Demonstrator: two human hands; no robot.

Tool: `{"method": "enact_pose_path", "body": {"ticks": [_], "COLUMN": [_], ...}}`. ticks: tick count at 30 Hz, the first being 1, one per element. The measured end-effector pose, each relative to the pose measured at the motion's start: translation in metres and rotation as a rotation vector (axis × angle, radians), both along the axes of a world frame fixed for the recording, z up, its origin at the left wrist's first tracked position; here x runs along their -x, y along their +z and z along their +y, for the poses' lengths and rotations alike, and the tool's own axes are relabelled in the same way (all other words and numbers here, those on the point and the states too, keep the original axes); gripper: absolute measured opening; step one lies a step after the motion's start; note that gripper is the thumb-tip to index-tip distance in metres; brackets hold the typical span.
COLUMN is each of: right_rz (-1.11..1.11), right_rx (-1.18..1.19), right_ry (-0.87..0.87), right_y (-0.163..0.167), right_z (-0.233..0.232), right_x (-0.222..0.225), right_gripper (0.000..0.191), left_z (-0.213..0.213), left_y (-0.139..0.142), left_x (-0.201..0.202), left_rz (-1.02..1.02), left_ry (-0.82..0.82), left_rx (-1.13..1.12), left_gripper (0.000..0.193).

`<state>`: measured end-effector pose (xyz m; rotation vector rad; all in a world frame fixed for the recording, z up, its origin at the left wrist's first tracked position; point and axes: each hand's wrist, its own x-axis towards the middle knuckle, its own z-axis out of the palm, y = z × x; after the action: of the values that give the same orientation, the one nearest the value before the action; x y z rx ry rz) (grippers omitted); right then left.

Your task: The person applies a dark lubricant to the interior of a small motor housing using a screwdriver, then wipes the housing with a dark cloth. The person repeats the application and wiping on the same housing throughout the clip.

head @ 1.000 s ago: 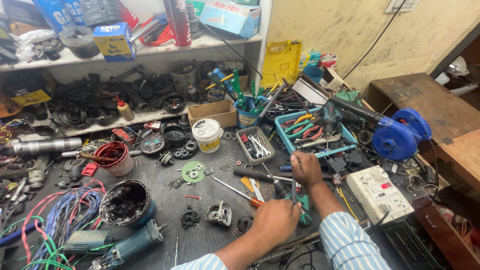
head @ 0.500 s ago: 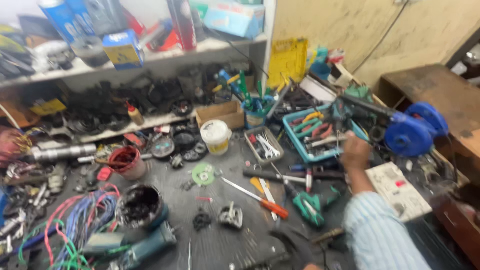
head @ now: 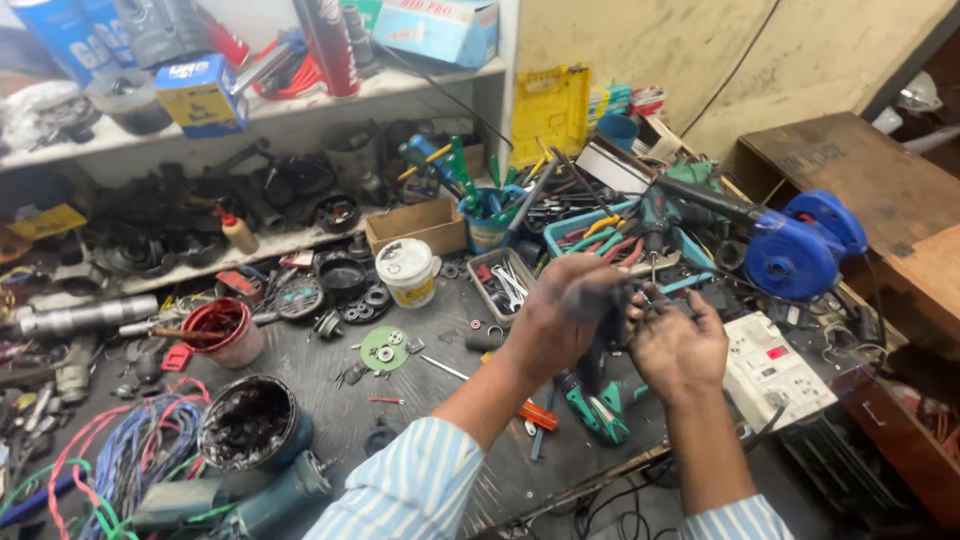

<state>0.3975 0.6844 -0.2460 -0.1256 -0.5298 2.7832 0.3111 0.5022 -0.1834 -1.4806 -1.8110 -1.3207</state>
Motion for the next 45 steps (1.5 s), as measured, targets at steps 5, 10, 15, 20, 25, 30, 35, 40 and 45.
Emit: {"method": "enact_pose_path", "body": {"ticks": [5,10,15,20,25,30,35,40,45], "right_rz": [-0.005,0.001,0.080,-0.091,-0.239,0.091,0.389,0.025,-0.133], "right_rx": [0.038,0.127,0.038,-0.390,-1.411,-1.951,-1.910,-1.887,-2.075], "right_ry": [-0.323,-0.383,-0.092,0.034,-0.129,-0.393,0.173,0.123,-0.009], "right_y": [-0.036,-0.045,-0.045,-0.072,-0.121,-0.158,-0.158,-0.146,-0.152], "right_z": [0.007,-0.018,-0.065,-0.104,-0.143,-0.174,-0.182,-0.195,-0.214], "right_x": [-0.021,-0.038,-0.038,-0.028,-0.035,-0.042,-0.032,-0.013,0.024], "right_gripper": [0.055,0.066,0.067,0.047,0.027,0.028,0.051,0.074,0.118], "left_z": [0.010,-0.004,-0.023,-0.057,-0.108,-0.168,-0.218,-0.261,-0.250], "left_y": [-0.012,-0.052,-0.080,-0.130,-0.182,-0.222,-0.257,-0.237,-0.192], "left_x": [0.008,-0.020,-0.049,-0.051,-0.069,-0.097,-0.098,-0.080,-0.034], "left_rz": [0.205,-0.361,-0.936,-1.232,-1.673,-1.971,-1.827,-1.299,-0.742], "left_ry": [0.500,0.162,-0.009,-0.017,-0.028,-0.314,-0.158,0.234,0.497], "left_rx": [0.423,0.594,0.133,-0.102,-0.268,-0.513,-0.257,-0.119,0.017], "left_gripper": [0.057,0.044,0.042,0.035,0.025,0.038,0.030,0.017,0.015]}}
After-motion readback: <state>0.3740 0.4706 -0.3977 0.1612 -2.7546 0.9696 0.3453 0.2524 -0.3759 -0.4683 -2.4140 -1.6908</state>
